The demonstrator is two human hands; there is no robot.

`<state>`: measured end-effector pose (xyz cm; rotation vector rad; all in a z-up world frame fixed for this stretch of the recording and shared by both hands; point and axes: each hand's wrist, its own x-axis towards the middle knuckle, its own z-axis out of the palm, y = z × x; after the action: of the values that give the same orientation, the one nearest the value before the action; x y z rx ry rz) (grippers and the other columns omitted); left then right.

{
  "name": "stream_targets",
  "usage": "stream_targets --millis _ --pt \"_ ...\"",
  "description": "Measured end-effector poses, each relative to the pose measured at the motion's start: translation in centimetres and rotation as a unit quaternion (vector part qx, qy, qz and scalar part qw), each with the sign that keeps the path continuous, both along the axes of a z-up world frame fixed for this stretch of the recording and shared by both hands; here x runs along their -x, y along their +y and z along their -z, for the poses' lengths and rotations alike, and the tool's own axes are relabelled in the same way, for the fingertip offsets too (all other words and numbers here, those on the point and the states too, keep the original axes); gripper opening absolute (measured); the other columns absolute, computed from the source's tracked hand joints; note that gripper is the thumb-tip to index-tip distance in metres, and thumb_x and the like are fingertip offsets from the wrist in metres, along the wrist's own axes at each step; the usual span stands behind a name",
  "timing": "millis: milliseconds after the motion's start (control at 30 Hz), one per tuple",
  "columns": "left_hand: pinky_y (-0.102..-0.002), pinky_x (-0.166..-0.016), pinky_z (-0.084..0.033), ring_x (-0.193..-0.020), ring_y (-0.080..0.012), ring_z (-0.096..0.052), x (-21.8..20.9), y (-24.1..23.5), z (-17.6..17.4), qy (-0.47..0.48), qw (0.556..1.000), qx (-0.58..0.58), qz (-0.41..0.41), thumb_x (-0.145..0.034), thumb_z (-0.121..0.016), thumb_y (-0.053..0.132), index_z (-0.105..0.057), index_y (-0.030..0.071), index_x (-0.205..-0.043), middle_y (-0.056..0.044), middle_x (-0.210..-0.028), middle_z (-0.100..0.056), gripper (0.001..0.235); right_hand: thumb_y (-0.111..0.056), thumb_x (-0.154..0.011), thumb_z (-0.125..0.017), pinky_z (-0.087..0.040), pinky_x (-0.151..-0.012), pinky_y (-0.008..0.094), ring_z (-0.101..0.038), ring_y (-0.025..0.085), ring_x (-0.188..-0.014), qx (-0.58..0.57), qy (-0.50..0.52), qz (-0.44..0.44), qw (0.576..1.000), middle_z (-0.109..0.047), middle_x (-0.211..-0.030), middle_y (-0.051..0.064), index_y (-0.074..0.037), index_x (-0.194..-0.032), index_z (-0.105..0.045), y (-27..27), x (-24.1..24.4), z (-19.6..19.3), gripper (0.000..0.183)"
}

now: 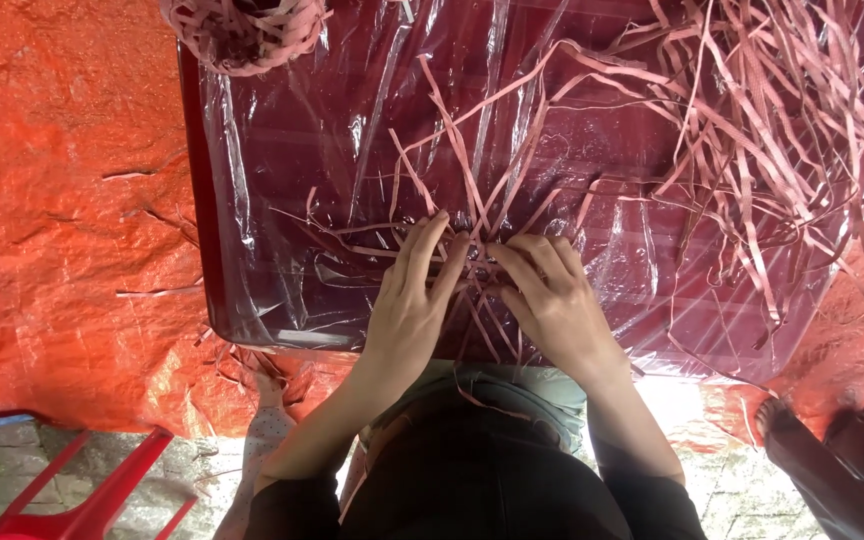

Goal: Weaving pink plastic strips together on a table to create a patterned mesh, likely for furniture or baskets.

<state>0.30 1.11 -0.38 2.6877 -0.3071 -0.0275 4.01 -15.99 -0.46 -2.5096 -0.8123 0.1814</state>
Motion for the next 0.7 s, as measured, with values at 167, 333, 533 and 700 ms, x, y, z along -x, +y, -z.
stream_targets --millis 167,333,533,700 --pt "-0.030 -0.077 -0.047 -0.117 -0.0268 -0.043 0.4 0.1 1.0 -0.011 0.998 -0.056 0.012 -0.084 -0.052 -0.001 -0.044 0.011 -0.126 -0.014 -0.135 -0.028 0.044 -0.002 -0.067 -0.067 -0.046 -0.075 0.035 -0.049 0.025 -0.092 0.006 0.009 -0.004 1.000 -0.052 -0.095 0.008 -0.006 -0.109 -0.059 0.1 -0.3 0.0 0.043" --pt "-0.028 -0.077 -0.045 -0.115 -0.0235 -0.044 0.8 0.2 1.7 -0.039 0.995 -0.094 0.017 -0.086 -0.052 0.002 -0.046 0.012 -0.123 -0.012 -0.131 -0.031 0.039 -0.003 -0.068 -0.066 -0.044 -0.075 0.033 -0.048 0.023 -0.094 0.024 0.007 -0.014 1.000 -0.053 -0.095 0.006 -0.006 -0.107 -0.060 0.3 -0.6 -0.4 0.039" --pt "-0.027 -0.072 -0.042 -0.109 -0.0226 -0.044 0.9 0.0 2.0 -0.048 0.996 -0.078 0.011 -0.088 -0.050 0.004 -0.049 0.011 -0.119 -0.010 -0.125 -0.034 0.032 -0.002 -0.071 -0.062 -0.041 -0.075 0.031 -0.047 0.023 -0.096 0.029 -0.007 -0.028 0.999 -0.053 -0.094 0.006 -0.006 -0.105 -0.059 0.6 -0.8 -0.9 0.035" --pt "-0.026 -0.068 -0.041 -0.105 -0.0215 -0.043 1.0 0.1 2.3 -0.057 0.997 -0.050 0.004 -0.089 -0.052 0.015 -0.051 0.011 -0.114 -0.008 -0.122 -0.036 0.026 -0.003 -0.070 -0.064 -0.040 -0.073 0.031 -0.047 0.023 -0.097 0.039 -0.012 -0.032 0.999 -0.054 -0.093 0.006 -0.006 -0.104 -0.060 0.6 -0.6 -0.9 0.034"
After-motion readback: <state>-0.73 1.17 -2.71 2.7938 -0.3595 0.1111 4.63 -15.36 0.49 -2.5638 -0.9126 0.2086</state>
